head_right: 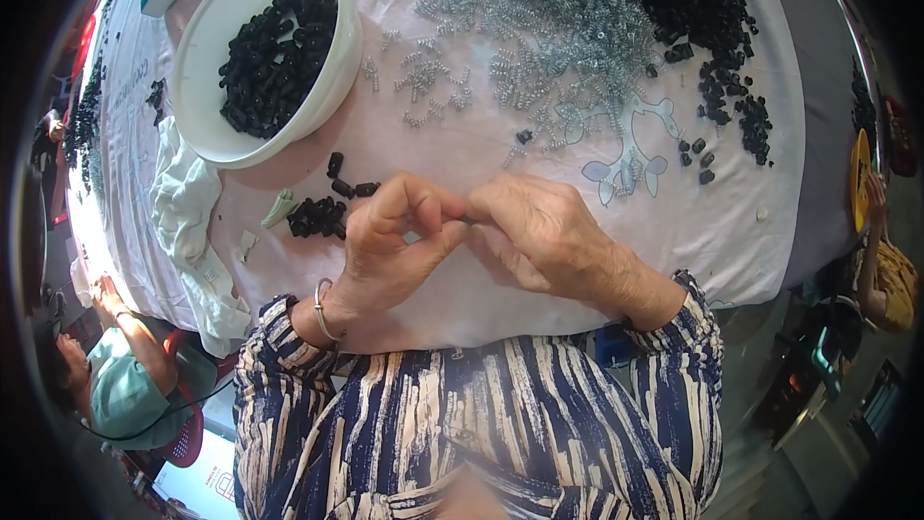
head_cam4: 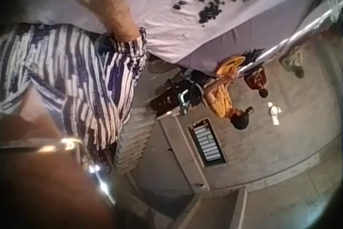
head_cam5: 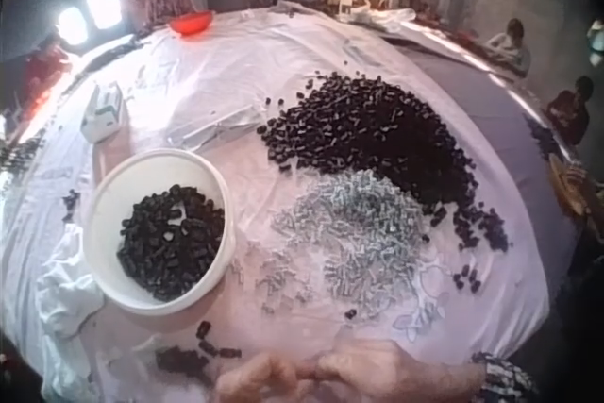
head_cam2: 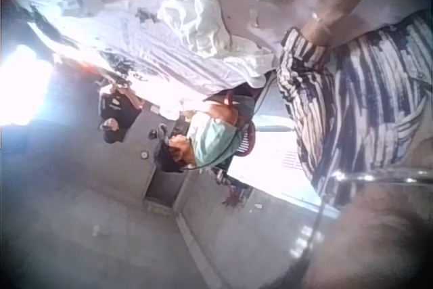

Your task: The person assembles cord locks by inserting small springs into the plastic housings and pressing the inner pieces into the casings by hand.

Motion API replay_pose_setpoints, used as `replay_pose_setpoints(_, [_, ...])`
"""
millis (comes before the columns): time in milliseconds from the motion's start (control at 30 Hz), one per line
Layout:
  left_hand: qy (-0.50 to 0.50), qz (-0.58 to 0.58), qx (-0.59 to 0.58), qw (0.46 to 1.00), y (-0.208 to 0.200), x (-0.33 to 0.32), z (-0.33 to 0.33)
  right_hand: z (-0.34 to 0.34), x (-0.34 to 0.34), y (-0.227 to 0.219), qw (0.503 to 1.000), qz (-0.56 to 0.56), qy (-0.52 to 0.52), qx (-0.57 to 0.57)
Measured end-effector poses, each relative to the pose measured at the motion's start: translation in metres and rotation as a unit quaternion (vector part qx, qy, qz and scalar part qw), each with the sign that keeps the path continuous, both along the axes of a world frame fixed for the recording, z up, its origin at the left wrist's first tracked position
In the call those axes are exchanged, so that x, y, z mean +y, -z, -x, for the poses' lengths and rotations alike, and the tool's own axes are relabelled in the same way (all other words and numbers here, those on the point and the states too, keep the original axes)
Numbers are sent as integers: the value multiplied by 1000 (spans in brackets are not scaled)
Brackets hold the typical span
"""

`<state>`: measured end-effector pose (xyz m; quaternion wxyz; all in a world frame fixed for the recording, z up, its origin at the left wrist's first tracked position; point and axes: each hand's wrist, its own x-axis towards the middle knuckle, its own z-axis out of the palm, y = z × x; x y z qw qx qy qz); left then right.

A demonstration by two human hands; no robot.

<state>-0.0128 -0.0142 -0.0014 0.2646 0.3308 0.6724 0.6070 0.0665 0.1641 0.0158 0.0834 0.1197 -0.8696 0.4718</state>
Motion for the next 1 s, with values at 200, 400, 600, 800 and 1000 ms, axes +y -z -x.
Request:
replay_pose_setpoints(200, [8, -18, 5, 1000, -1, 2, 1, -4, 3, -8, 993, 71, 5, -93])
replay_pose_setpoints(400, [17, -24, -3, 1000, -1, 3, 5, -8, 5, -4, 980, 130, 36, -148])
replay_pose_setpoints(600, [14, -32, 19, 999, -2, 5, 6, -3, 3, -4, 999, 37, 11, -37])
replay_pose_setpoints(800, [15, 6, 40, 999, -1, 2, 5, -2, 1, -3, 1000, -6, -4, -17])
replay_pose_setpoints(1000, [12, -6, 53, 999, 1, 3, 5, -4, 6, -5, 988, 101, 7, -120])
